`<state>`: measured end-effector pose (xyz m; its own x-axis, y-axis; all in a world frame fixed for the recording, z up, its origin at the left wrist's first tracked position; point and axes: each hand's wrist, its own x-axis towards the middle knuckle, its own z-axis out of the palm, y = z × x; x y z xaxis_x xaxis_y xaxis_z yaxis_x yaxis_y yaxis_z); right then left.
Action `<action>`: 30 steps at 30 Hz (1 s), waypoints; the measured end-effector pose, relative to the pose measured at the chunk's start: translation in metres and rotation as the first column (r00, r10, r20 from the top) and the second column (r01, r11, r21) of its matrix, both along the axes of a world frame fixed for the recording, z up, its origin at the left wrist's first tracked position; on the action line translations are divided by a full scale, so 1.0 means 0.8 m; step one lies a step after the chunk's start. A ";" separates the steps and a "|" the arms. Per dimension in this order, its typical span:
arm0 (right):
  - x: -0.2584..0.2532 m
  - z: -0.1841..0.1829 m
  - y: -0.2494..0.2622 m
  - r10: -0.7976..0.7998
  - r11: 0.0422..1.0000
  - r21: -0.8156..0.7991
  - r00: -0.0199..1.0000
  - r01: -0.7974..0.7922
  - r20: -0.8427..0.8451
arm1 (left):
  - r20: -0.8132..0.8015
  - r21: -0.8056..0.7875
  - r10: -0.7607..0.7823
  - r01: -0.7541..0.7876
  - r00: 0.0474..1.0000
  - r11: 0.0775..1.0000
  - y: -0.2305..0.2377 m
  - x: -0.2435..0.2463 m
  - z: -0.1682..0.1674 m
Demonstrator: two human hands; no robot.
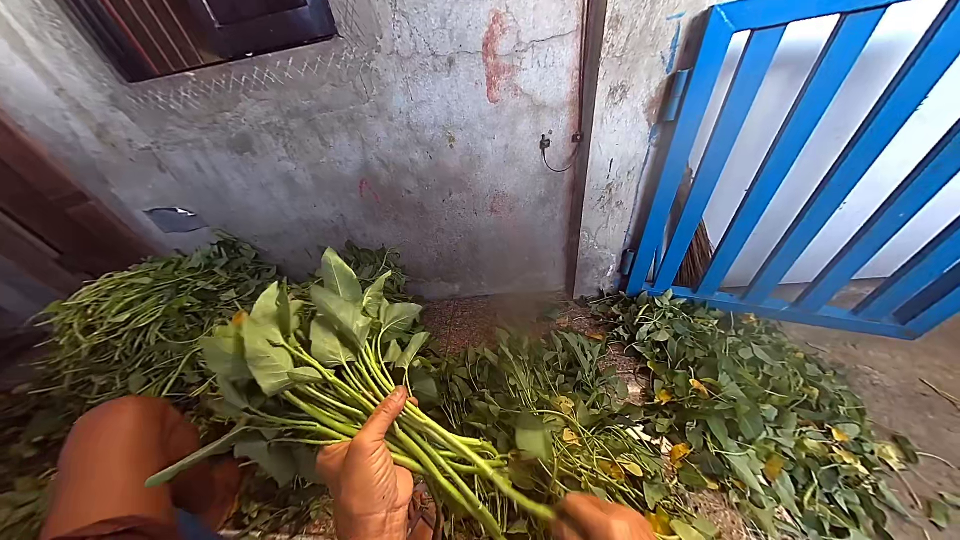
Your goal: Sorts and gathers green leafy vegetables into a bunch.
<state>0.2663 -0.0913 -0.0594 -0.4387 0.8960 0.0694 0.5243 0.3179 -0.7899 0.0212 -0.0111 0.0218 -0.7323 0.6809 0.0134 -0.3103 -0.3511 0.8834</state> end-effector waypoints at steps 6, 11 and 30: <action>-0.023 -0.003 0.074 -0.480 0.867 -0.358 0.386 0.347 -0.788 | 0.088 -0.037 0.072 -0.069 0.994 0.997 0.004 0.026 -0.002; 0.024 0.032 0.113 -0.554 0.762 -0.588 -0.199 0.269 -0.809 | 0.125 -0.071 0.156 -0.148 0.980 0.986 0.012 -0.002 0.007; 0.028 -0.214 0.228 -0.211 0.937 -0.082 0.740 0.338 0.639 | 0.006 -0.192 -0.025 0.025 1.000 0.981 0.005 0.000 0.007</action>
<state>0.2886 0.0913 -0.2308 -0.0617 0.9518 -0.3003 0.9548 -0.0313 -0.2955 0.0213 -0.0073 0.0275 -0.7149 0.6885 -0.1220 -0.3199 -0.1668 0.9326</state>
